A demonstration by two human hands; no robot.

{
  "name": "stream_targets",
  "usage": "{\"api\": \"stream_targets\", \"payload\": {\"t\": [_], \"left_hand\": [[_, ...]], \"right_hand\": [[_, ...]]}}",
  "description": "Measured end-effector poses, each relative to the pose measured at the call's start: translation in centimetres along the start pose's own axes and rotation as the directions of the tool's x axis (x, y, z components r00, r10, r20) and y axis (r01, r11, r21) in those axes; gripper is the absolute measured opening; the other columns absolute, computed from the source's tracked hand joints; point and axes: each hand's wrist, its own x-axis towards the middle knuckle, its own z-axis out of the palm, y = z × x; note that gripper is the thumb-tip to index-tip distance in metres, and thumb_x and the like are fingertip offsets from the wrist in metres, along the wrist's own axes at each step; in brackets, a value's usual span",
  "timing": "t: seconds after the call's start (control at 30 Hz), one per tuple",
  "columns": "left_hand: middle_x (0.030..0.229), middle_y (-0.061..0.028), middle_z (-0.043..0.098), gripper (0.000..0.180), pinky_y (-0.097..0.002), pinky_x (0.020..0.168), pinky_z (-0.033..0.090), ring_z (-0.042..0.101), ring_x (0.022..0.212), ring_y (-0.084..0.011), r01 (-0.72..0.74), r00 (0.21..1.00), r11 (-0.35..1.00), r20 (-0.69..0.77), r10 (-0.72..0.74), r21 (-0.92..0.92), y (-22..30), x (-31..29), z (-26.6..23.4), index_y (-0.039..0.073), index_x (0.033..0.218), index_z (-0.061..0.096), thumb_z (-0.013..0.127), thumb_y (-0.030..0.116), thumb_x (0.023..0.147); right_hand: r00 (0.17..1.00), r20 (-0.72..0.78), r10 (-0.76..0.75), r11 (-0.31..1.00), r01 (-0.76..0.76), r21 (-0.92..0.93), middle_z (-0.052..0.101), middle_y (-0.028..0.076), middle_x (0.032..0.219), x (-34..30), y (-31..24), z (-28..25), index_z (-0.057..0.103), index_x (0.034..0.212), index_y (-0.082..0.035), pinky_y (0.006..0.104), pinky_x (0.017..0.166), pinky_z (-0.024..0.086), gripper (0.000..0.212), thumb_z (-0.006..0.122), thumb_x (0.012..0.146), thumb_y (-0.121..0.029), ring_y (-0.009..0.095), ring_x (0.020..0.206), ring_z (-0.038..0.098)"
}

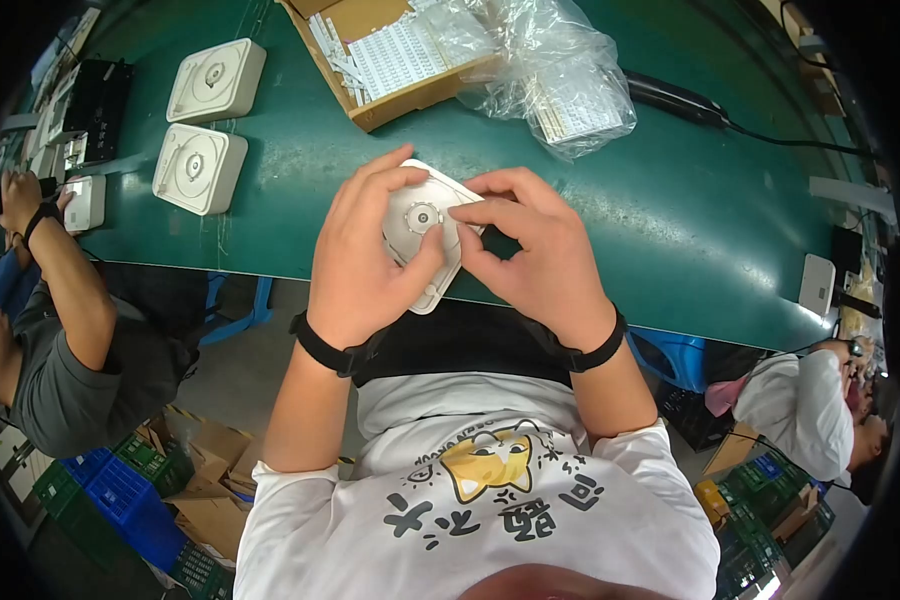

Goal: The person assembles a device by pressing a strip of lights into the circular groove of a white plastic housing. They repeat this process multiple times, setting each completed unit aside on the green workbench before reaching for new components.

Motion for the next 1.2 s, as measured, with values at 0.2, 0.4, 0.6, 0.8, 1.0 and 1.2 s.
{"api": "stream_targets", "payload": {"t": [0.2, 0.4, 0.6, 0.8, 1.0, 1.2], "left_hand": [[0.160, -0.0180, 0.075, 0.056, -0.0534, 0.116, 0.060, 0.075, 0.135, -0.0447, -0.087, 0.995, 0.995, -0.045, 0.089, 0.052, -0.5, -0.1, 0.6, 0.007, 0.143, 0.074, 0.088, 0.011, 0.089], [0.161, -0.0159, 0.075, 0.057, -0.0519, 0.119, 0.059, 0.074, 0.140, -0.0417, -0.061, 0.997, 0.997, -0.034, 0.063, 0.049, -0.3, 0.0, 0.5, 0.008, 0.144, 0.075, 0.088, 0.008, 0.088], [0.159, -0.0124, 0.075, 0.054, -0.0525, 0.111, 0.060, 0.075, 0.132, -0.0417, -0.077, 0.996, 0.996, -0.042, 0.078, 0.034, -0.5, 0.0, 0.4, 0.009, 0.140, 0.076, 0.088, 0.013, 0.088], [0.160, -0.0120, 0.075, 0.054, -0.0521, 0.110, 0.060, 0.075, 0.131, -0.0410, -0.078, 0.996, 0.996, -0.039, 0.080, 0.035, -0.7, 0.2, 0.4, 0.009, 0.141, 0.076, 0.088, 0.012, 0.088], [0.160, -0.0126, 0.075, 0.055, -0.0522, 0.111, 0.060, 0.075, 0.132, -0.0416, -0.076, 0.996, 0.996, -0.036, 0.077, 0.038, -0.6, -0.1, 0.3, 0.009, 0.141, 0.076, 0.087, 0.012, 0.087], [0.158, -0.0160, 0.076, 0.055, -0.0529, 0.115, 0.060, 0.075, 0.135, -0.0439, -0.057, 0.996, 0.998, -0.067, 0.058, 0.021, -0.3, -0.2, 0.3, 0.008, 0.142, 0.076, 0.084, 0.011, 0.088]], "right_hand": [[0.998, 0.056, 0.005, 1.000, -0.004, -0.019, 0.081, 0.011, 0.130, 0.8, 0.0, -0.3, 0.093, 0.111, -0.006, 0.0367, 0.093, 0.069, 0.020, 0.096, 0.091, -0.002, 0.028, 0.113, 0.083], [0.996, 0.073, -0.047, 0.995, 0.053, -0.087, 0.084, 0.010, 0.134, 1.0, -0.6, -0.3, 0.092, 0.108, -0.005, 0.0385, 0.092, 0.068, 0.020, 0.096, 0.089, -0.001, 0.029, 0.110, 0.082], [0.985, 0.103, -0.135, 0.985, 0.145, -0.091, 0.088, 0.007, 0.128, 2.1, -0.2, -0.5, 0.090, 0.103, -0.006, 0.0395, 0.090, 0.066, 0.021, 0.096, 0.085, 0.002, 0.028, 0.106, 0.080], [0.981, 0.077, -0.177, 0.981, 0.182, -0.069, 0.089, 0.004, 0.121, 1.6, 0.6, 0.1, 0.089, 0.102, -0.007, 0.0396, 0.089, 0.065, 0.023, 0.096, 0.082, 0.003, 0.028, 0.104, 0.079], [0.985, 0.035, -0.166, 0.985, 0.168, -0.040, 0.089, 0.005, 0.123, 1.3, 0.9, 0.4, 0.088, 0.104, -0.006, 0.0385, 0.093, 0.064, 0.020, 0.095, 0.087, 0.001, 0.026, 0.105, 0.078], [0.974, -0.089, 0.210, 0.933, -0.172, 0.315, 0.080, 0.012, 0.139, 0.8, 1.0, 2.5, 0.078, 0.131, -0.005, 0.0359, 0.102, 0.059, 0.037, 0.092, 0.097, -0.003, 0.025, 0.113, 0.074]]}}
